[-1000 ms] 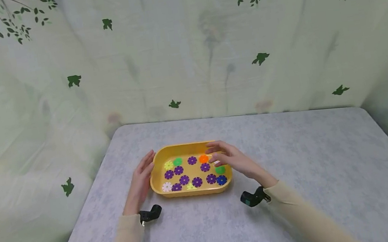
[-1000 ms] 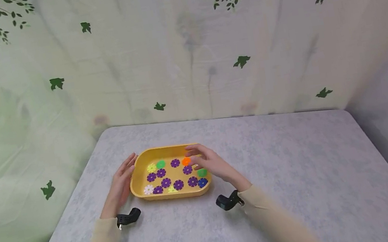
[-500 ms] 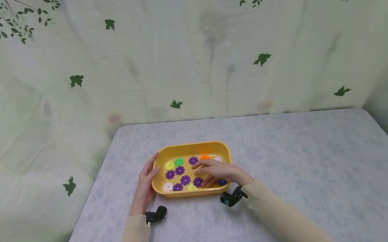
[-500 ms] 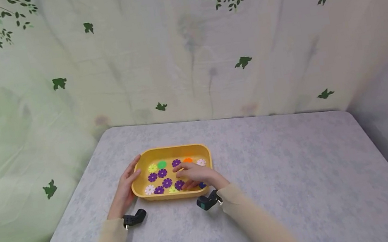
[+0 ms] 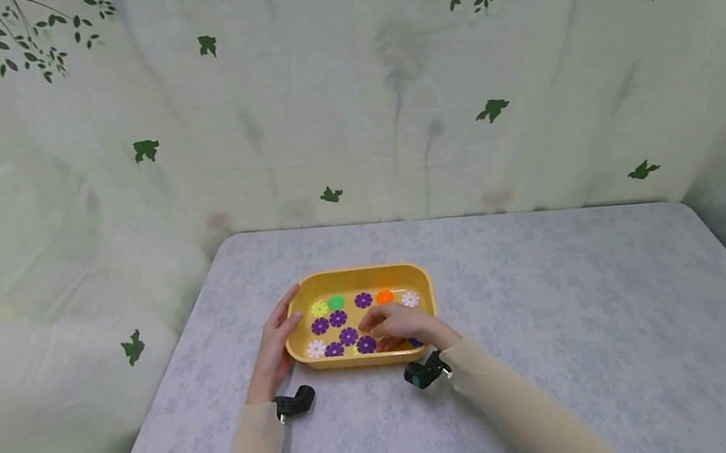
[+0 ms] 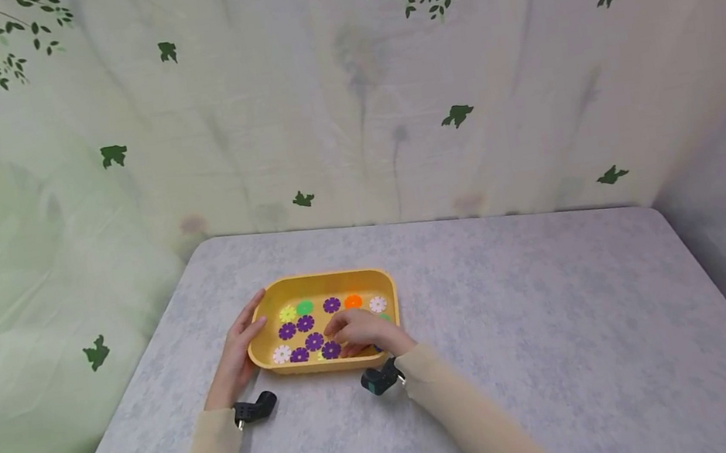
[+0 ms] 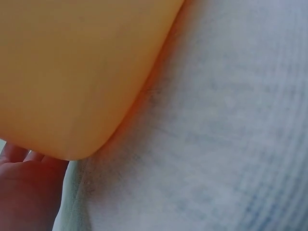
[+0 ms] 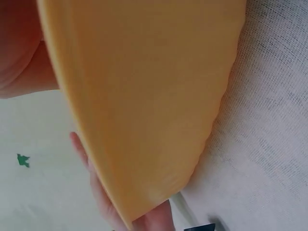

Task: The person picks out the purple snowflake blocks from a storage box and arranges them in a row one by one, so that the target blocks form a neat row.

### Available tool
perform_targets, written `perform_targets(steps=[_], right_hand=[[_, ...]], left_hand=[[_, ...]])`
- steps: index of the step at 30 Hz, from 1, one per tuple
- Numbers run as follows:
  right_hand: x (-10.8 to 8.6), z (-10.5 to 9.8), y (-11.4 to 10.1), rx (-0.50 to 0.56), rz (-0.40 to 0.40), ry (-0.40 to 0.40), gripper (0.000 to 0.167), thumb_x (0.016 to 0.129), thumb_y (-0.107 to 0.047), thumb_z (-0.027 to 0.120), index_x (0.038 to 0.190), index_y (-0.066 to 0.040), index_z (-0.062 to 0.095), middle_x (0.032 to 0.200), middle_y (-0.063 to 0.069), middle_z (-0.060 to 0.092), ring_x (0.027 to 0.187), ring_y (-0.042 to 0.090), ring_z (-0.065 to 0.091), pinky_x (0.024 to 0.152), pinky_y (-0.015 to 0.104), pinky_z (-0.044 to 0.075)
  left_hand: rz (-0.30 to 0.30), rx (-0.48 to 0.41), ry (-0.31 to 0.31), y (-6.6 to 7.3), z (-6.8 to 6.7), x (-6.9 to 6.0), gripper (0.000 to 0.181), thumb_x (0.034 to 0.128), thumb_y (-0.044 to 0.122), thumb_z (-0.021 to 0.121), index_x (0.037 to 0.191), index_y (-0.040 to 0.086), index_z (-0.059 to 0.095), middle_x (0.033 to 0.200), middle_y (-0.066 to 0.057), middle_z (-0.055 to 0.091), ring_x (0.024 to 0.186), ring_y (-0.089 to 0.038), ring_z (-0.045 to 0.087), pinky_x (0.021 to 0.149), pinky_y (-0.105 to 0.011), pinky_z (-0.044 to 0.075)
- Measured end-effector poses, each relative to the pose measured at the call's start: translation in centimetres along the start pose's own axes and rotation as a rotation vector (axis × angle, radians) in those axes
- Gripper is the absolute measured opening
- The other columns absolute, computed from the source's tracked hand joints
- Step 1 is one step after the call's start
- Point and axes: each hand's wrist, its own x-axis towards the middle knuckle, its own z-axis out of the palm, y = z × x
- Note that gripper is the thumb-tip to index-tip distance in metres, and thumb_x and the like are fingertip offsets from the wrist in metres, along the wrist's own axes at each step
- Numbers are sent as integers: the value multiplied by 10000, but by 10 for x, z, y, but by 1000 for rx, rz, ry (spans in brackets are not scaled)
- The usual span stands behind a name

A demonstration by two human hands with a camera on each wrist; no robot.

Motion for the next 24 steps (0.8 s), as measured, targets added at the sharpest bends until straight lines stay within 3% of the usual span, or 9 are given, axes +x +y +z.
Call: perform_targets(steps=[7,17,24], right_hand=[[5,5,-3,-36,-22,-34,235,946,-14,517,1147,19,635,1090,117,640,779,208,614,701,301,548],[8,13,-1,-59,-5,79,78,896,38,571,933,38,639,819,94,616,624,163,546,583,242,511],[1,4,-4,-103,-80,87,80,922,-37,567,959,-5,630,698,63,591,527,152,513,490,236,453]], left_hand=[[5,38,21,-8,-4,4,514,1013,131,472,1505,156,324,1574,11,204,1411,-208,206,1124,-404,217],[13,40,26,-8,-3,4,513,1012,110,467,1503,141,324,1571,5,213,1413,-197,204,1127,-378,211],[-4,59,16,-7,-6,4,512,1015,125,466,1506,156,323,1574,11,205,1415,-194,195,1129,-394,206]])
